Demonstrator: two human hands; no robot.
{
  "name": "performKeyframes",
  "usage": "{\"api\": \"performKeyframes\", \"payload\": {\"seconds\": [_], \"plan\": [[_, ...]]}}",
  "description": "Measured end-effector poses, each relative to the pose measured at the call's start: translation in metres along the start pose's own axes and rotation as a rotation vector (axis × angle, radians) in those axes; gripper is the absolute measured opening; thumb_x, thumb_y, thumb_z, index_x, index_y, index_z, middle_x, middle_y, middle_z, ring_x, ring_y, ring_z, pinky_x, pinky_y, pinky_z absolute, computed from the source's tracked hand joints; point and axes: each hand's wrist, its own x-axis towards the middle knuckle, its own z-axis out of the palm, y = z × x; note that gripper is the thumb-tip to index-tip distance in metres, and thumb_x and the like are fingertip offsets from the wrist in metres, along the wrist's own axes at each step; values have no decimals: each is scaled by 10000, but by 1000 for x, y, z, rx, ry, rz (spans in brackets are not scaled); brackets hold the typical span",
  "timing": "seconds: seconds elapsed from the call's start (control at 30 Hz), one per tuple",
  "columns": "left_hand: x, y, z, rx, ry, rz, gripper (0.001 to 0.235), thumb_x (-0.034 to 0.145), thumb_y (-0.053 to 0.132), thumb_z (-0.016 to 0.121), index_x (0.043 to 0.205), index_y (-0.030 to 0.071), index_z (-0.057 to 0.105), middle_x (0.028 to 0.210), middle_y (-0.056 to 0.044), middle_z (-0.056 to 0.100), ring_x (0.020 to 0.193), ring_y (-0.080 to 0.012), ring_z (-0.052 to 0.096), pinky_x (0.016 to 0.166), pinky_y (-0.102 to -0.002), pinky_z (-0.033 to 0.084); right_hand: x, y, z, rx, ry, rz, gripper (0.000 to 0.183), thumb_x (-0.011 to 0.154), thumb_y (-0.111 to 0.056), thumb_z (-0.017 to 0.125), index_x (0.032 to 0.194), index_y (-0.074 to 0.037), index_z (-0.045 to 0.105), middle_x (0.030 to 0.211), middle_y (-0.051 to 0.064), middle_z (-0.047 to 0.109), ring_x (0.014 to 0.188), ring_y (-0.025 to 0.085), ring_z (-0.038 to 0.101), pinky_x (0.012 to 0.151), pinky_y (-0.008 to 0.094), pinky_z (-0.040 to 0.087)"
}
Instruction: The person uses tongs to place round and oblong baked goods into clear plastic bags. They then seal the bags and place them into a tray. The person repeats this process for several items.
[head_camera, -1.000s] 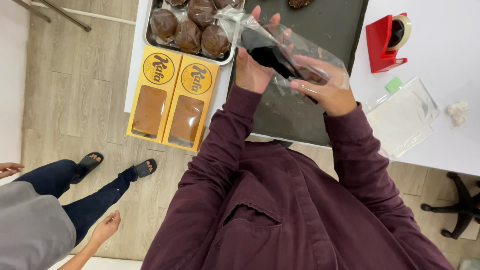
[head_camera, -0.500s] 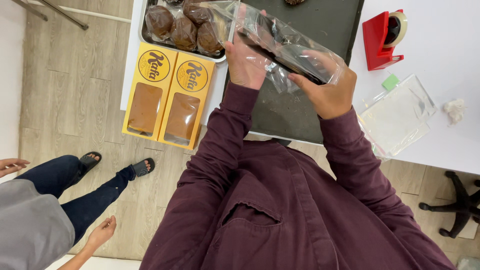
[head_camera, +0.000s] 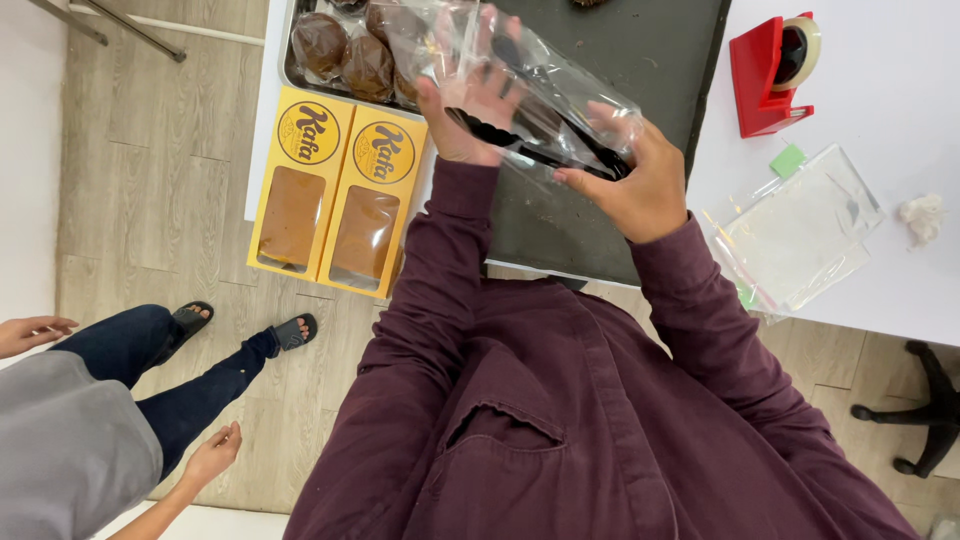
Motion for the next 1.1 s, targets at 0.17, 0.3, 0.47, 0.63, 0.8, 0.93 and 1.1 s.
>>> {"api": "performKeyframes", "payload": {"seconds": [0.17, 0.3, 0.47, 0.63, 0.8, 0.93, 1.1], "plan": [[-2, 22, -5, 224, 173, 77, 971, 716, 611, 849, 1514, 258, 422, 1599, -148, 431, 1381, -369, 545, 1044, -609, 542, -4, -1, -2, 149, 33, 82, 614, 759, -261, 937, 1286, -96, 668, 1195, 92, 681, 910, 174, 661, 745, 271, 553], [-1, 27, -14, 222, 112, 67, 1142, 734, 576, 850, 1631, 294, 201, 1513, -161, 504, 1320, -341, 589, 1019, -561, 568, 1, 4, -1, 75, -90, 43, 709, 749, -353, 922, 1328, -84, 615, 1189, 95, 661, 959, 230, 633, 793, 358, 545], [-2, 50, 0, 244, 258, 181, 1017, 710, 596, 836, 1544, 267, 357, 1461, -135, 535, 1282, -339, 586, 1103, -660, 459, -6, 21, -23, 162, -256, 307, 775, 683, -289, 910, 1385, -174, 603, 1224, 13, 626, 962, 129, 582, 825, 266, 507], [-8, 78, 9, 267, 334, 244, 1032, 680, 648, 773, 1547, 273, 359, 1439, -128, 576, 1255, -329, 618, 1166, -704, 379, 8, 90, -79, 96, -355, 336, 913, 638, -215, 899, 1472, -168, 533, 1261, 60, 576, 984, 163, 571, 810, 292, 467], [-21, 83, 8, 277, 391, 241, 1037, 696, 671, 755, 1582, 337, 333, 1401, -39, 609, 1299, -255, 596, 1100, -578, 481, 73, 172, -96, -228, -275, 22, 1012, 687, -331, 894, 1532, 38, 477, 1284, 257, 534, 1130, 367, 525, 963, 480, 476], [-33, 83, -8, 184, 274, 226, 954, 801, 637, 690, 1619, 345, 294, 1539, -69, 520, 1408, -286, 527, 1234, -642, 371, 138, 197, -84, -343, -256, 93, 893, 715, -345, 931, 1447, 22, 575, 1263, 188, 491, 1144, 339, 501, 985, 471, 443], [-41, 77, -4, 184, 272, 229, 998, 793, 623, 709, 1640, 359, 253, 1544, -40, 504, 1435, -268, 485, 1244, -630, 340, 199, 221, -74, -372, -295, 146, 896, 680, -359, 946, 1416, 4, 586, 1287, 167, 477, 1151, 339, 510, 960, 460, 450]]}}
